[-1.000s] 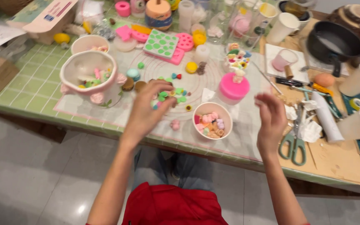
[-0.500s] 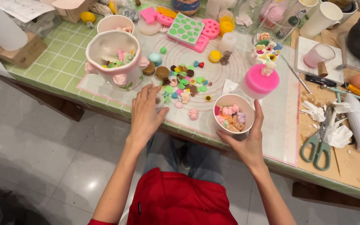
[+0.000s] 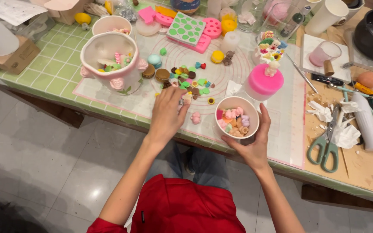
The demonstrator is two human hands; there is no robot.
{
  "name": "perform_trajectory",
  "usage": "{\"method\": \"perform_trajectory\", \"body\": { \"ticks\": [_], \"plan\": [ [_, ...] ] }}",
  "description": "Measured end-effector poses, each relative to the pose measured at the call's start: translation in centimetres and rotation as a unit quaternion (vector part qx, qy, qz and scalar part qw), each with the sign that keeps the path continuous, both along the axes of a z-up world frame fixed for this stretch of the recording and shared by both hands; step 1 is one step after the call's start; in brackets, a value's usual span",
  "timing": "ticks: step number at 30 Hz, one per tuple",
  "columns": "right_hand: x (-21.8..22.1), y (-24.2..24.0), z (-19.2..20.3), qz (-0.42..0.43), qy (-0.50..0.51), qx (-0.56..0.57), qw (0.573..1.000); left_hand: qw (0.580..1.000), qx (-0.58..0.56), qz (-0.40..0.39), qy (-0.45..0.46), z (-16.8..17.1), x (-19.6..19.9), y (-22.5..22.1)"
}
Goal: Selecting various small decorative wax shapes and placing them into a paper cup on a workbench.
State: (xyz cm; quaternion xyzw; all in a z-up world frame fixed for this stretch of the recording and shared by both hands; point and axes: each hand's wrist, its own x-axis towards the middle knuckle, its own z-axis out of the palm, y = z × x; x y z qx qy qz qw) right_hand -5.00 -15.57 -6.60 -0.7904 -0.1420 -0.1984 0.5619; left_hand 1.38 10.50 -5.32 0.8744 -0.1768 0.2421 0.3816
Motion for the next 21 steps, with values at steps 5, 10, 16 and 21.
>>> {"method": "perform_trajectory", "body": {
  "ticks": [5,10,16,21],
  "plan": [
    [-0.3,-0.2,-0.6,-0.004,-0.019,-0.006,1.0,0.998,0.058,0.03,-0.027,-0.3,1.0,-2.3],
    [-0.5,-0.2,-0.8,-0.005,-0.014,-0.011,1.0,0.989,0.117,0.069,-0.063,-0.6,1.3,-2.7],
    [-0.7,-0.1,-1.1,0.017,-0.035,-0.005,0.999,0.999,0.028,-0.015,-0.026,0.1,1.1,-2.4],
    [-0.8,-0.2,-1.2,0.025,-0.057,-0.01,0.998,0.999,0.032,-0.009,-0.022,-0.8,0.9,-2.2]
  ]
}}
